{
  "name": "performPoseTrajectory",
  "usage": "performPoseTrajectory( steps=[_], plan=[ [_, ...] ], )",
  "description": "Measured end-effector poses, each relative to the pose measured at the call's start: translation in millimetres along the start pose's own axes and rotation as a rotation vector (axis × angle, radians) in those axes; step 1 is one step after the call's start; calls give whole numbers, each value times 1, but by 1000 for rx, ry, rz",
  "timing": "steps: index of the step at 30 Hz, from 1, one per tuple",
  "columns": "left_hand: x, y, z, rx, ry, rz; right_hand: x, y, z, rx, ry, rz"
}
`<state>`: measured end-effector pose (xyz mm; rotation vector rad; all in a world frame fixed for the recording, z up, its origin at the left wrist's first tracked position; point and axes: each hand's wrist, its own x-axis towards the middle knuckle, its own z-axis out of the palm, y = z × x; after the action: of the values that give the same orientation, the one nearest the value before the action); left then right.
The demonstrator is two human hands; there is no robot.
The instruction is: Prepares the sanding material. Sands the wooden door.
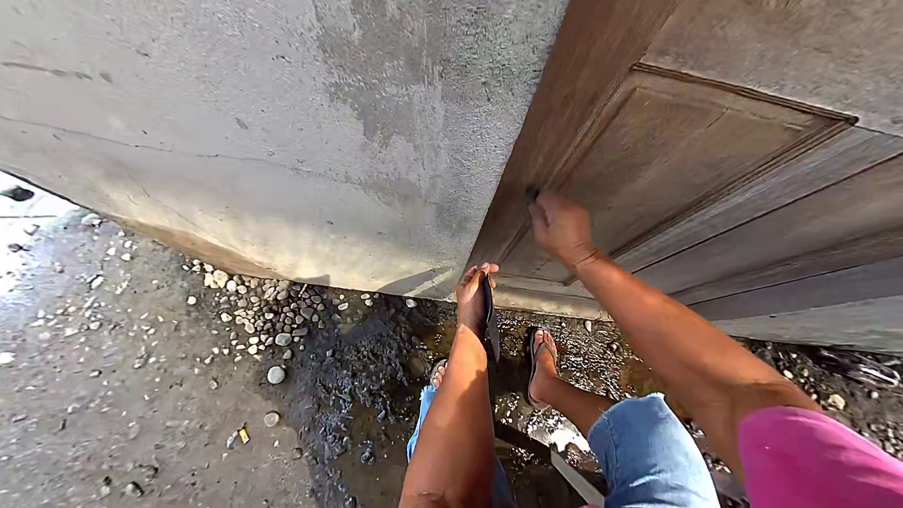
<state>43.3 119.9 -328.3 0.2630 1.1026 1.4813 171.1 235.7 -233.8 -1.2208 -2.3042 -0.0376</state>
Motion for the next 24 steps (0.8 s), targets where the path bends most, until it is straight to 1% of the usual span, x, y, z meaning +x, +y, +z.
performPoseTrajectory(
  steps=[2,3,4,5,6,7,8,9,10,11,12,13,14,15,17,18,19,20,21,22,23,24],
  plan=[
    [-2,-8,-4,-54,-8,-15,31,-19,-54,24,192,-63],
    [-3,-9,-4,-65,-11,-17,50,-29,-76,10,279,-78],
    [-3,-8,-2,-63,-10,-13,68,-35,-87,-19,353,-90],
    [-4,-5,0,-58,-6,-7,79,-39,-86,-56,395,-92],
    [-3,-4,3,-62,3,-1,79,-38,-73,-92,389,-92],
    [-2,-2,4,-68,7,3,69,-33,-45,-133,395,-113],
    [0,-1,4,-69,19,10,52,-27,-10,-163,359,-124],
    [2,-1,4,-70,34,14,30,-20,24,-181,271,-116],
    [3,-2,4,-69,47,14,10,-15,49,-188,117,-72],
    [5,-2,4,-66,55,9,-2,-14,60,-189,-121,16],
    [4,-4,3,-59,63,-3,-4,-16,58,-180,-401,129],
    [2,-5,3,-55,70,-10,2,-18,48,-148,-601,221],
    [3,-3,2,-56,65,-4,13,-20,29,-102,-622,241],
    [4,-1,1,-63,51,2,24,-24,1,-47,-493,202],
    [3,-4,-2,-81,19,-4,43,-31,-52,8,-67,56],
    [2,-5,-3,-93,7,-7,52,-32,-69,-11,148,-21],
    [2,-6,-2,-105,1,-9,62,-29,-74,-37,343,-89],
    [1,-5,-1,-109,3,-8,68,-23,-66,-60,473,-137],
    [0,-4,1,-105,11,-3,66,-16,-47,-91,529,-171],
    [0,-2,2,-94,21,5,55,-10,-20,-120,514,-181],
    [3,-1,2,-87,30,16,40,-7,10,-142,424,-158],
    [3,-4,3,-79,38,17,18,-3,36,-160,254,-105]
  ],
)
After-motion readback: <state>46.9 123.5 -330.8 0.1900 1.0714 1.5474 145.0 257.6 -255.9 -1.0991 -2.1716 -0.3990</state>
